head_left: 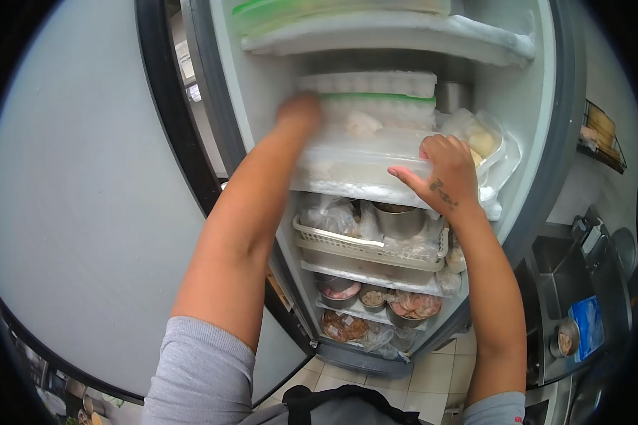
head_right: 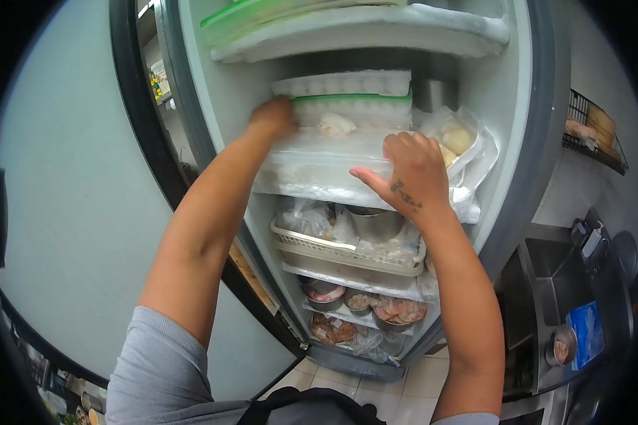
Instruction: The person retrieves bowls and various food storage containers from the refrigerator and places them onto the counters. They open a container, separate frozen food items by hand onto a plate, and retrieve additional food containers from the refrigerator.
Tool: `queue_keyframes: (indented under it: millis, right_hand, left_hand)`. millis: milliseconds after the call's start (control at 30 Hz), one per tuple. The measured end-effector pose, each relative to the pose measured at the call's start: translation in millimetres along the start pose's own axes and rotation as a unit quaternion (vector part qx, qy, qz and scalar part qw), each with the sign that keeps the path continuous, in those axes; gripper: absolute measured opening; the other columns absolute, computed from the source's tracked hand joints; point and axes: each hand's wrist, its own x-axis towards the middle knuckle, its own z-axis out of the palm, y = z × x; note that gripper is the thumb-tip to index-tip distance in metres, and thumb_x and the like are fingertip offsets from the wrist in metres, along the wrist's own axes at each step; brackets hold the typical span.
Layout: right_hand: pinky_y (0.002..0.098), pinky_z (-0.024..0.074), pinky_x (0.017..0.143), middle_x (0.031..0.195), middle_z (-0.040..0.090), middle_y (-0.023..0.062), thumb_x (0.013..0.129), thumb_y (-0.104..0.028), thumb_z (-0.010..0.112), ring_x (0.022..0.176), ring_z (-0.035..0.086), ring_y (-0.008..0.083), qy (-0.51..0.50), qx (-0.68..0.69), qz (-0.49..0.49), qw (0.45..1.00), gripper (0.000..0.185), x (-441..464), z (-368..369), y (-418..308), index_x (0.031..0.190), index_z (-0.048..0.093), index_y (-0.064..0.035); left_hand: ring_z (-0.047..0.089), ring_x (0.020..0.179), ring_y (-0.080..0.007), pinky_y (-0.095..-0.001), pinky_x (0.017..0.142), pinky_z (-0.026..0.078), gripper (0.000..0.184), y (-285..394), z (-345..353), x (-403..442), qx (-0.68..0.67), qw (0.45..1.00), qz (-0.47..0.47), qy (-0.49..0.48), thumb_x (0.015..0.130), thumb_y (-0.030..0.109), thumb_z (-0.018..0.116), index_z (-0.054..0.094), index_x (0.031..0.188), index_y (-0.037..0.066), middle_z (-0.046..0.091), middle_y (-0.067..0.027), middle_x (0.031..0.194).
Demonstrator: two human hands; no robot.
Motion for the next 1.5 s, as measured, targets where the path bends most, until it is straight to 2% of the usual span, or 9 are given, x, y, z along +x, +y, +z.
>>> queue_keyframes:
  millis: [500,700,800,867,900,967,1100,1167,1500]
  right_hand:
    - [0.0374,0.0429,0.069,0.063,0.05,0.0063,0.065,-0.054,0.078,0.066,0.053,0.0263,0.01,0.008,-0.011,1.0,0.056,-1,7,14,0.064,0.048,-0.0075]
    - [0.0371,0.0434,0.065,0.061,0.049,0.0062,0.062,-0.058,0.078,0.062,0.052,0.0265,0.012,0.013,-0.027,0.999,0.059,2,10,16,0.061,0.046,-0.0081]
    - [0.0372,0.0431,0.061,0.059,0.049,0.0067,0.061,-0.06,0.078,0.059,0.051,0.0269,0.014,0.012,-0.038,0.999,0.062,5,9,16,0.06,0.045,-0.008]
    - [0.037,0.0428,0.059,0.059,0.048,0.0068,0.061,-0.061,0.078,0.057,0.051,0.0271,0.012,0.01,-0.041,0.999,0.063,6,8,13,0.059,0.044,-0.0079]
    - [0.037,0.0422,0.056,0.058,0.048,0.007,0.06,-0.061,0.078,0.056,0.05,0.0272,0.009,0.017,-0.035,0.999,0.064,6,8,13,0.058,0.043,-0.0077]
    - [0.0369,0.0416,0.054,0.057,0.047,0.0072,0.059,-0.061,0.079,0.054,0.05,0.0273,0.004,0.018,-0.032,0.999,0.065,8,7,14,0.058,0.043,-0.0076]
    - [0.0371,0.043,0.051,0.054,0.049,0.008,0.059,-0.064,0.077,0.052,0.052,0.028,-0.031,-0.008,-0.017,0.999,0.065,9,3,10,0.057,0.045,-0.0075]
    - [0.0375,0.0455,0.052,0.054,0.052,0.0085,0.06,-0.066,0.075,0.053,0.055,0.0286,-0.044,-0.021,-0.01,0.999,0.065,12,0,8,0.057,0.048,-0.0074]
    - [0.0368,0.045,0.049,0.053,0.053,0.0082,0.061,-0.069,0.073,0.05,0.055,0.0283,-0.071,-0.035,-0.007,0.997,0.066,19,4,15,0.058,0.049,-0.007]
  left_hand:
    - [0.06,0.11,-0.0357,-0.0397,0.093,0.049,0.059,1,9,12,0.017,1.0,0.017,0.004,0.073,0.024,0.067,0.05,0.121,-0.006,0.06,-0.0238,0.118]
    - [0.063,0.103,-0.0363,-0.0405,0.09,0.05,0.057,-19,-3,12,0.018,0.997,0.074,-0.023,0.073,0.026,0.068,0.054,0.118,-0.005,0.065,-0.0246,0.104]
    - [0.064,0.098,-0.035,-0.0408,0.087,0.05,0.046,-15,-32,-17,-0.146,0.989,-0.034,0.009,0.077,0.029,0.069,0.061,0.108,-0.005,0.066,-0.0239,0.097]
    - [0.065,0.096,-0.0312,-0.0384,0.085,0.05,0.041,-13,-39,-70,-0.191,0.961,0.047,0.197,0.082,0.034,0.068,0.065,0.096,-0.005,0.066,-0.022,0.096]
    - [0.065,0.096,-0.0312,-0.0384,0.085,0.05,0.041,-12,-32,-95,-0.191,0.96,0.044,0.198,0.082,0.034,0.068,0.065,0.096,-0.005,0.066,-0.022,0.096]
    - [0.063,0.085,-0.0301,-0.0375,0.077,0.048,0.036,-8,-15,-129,-0.233,0.914,0.174,0.284,0.088,0.034,0.064,0.064,0.088,-0.002,0.065,-0.0187,0.088]
    - [0.058,0.074,-0.0299,-0.0397,0.068,0.044,0.034,-19,31,-117,-0.245,0.896,0.128,0.347,0.092,0.03,0.06,0.058,0.074,0.001,0.06,-0.015,0.076]
    - [0.051,0.065,-0.0313,-0.0425,0.059,0.039,0.036,-14,33,-107,-0.196,0.851,0.123,0.472,0.094,0.024,0.055,0.051,0.065,0.004,0.054,-0.0131,0.065]
    - [0.049,0.054,-0.0347,-0.0452,0.052,0.037,0.043,-19,31,-95,-0.198,0.864,0.125,0.446,0.095,0.026,0.05,0.051,0.057,0.005,0.049,-0.0144,0.056]
